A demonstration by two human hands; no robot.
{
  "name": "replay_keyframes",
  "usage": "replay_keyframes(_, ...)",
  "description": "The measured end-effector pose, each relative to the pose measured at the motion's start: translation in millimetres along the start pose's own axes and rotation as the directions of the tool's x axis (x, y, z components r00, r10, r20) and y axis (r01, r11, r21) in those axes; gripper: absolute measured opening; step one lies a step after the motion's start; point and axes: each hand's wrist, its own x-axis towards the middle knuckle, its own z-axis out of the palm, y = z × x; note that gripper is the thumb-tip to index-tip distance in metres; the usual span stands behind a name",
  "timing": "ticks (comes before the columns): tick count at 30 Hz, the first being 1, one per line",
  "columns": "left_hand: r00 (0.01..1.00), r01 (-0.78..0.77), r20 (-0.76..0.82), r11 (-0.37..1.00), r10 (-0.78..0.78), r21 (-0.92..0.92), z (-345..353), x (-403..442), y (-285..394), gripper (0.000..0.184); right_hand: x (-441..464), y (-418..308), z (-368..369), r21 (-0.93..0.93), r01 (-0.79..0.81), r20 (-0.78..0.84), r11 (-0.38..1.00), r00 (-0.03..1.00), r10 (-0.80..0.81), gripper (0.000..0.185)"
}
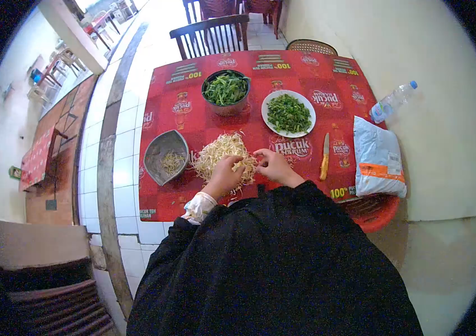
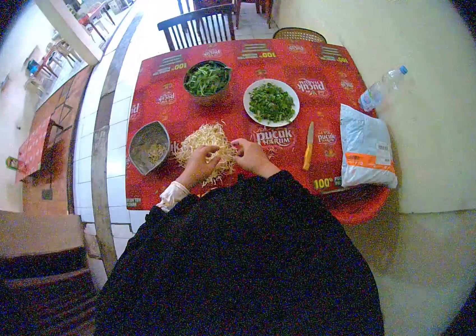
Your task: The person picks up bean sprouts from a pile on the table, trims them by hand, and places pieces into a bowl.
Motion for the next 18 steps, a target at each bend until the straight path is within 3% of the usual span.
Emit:
replay_keyframes(1,1.000,0.004,-0.010,1.000,-0.004,-0.008,-2.3,-2.5,-1.0,0.029,0.0,-8.2,-4.5,-0.043,-0.049,0.067,0.998,0.996,0.052,0.043)
replay_keyframes(5,1.000,-0.013,-0.018,0.998,0.014,0.057,-9.0,-9.5,1.7,0.029,1.1,-27.6,-6.8,-0.012,-0.026,0.095,1.000,0.995,0.027,0.048)
replay_keyframes(10,0.996,-0.083,-0.011,0.994,0.084,0.065,-7.5,-8.8,3.8,0.027,1.4,-47.6,-7.7,-0.089,0.121,0.101,0.989,0.989,-0.112,0.051)
replay_keyframes(13,0.997,-0.030,0.080,0.997,0.024,0.067,-8.4,-7.8,6.9,0.027,-3.3,-68.6,-13.3,-0.151,0.166,0.128,0.974,0.981,-0.148,0.050)
replay_keyframes(18,0.979,0.130,0.195,0.913,-0.057,-0.386,4.5,-7.8,-5.3,0.026,-7.2,-60.9,-15.9,-0.156,0.405,0.156,0.901,0.911,-0.383,0.046)
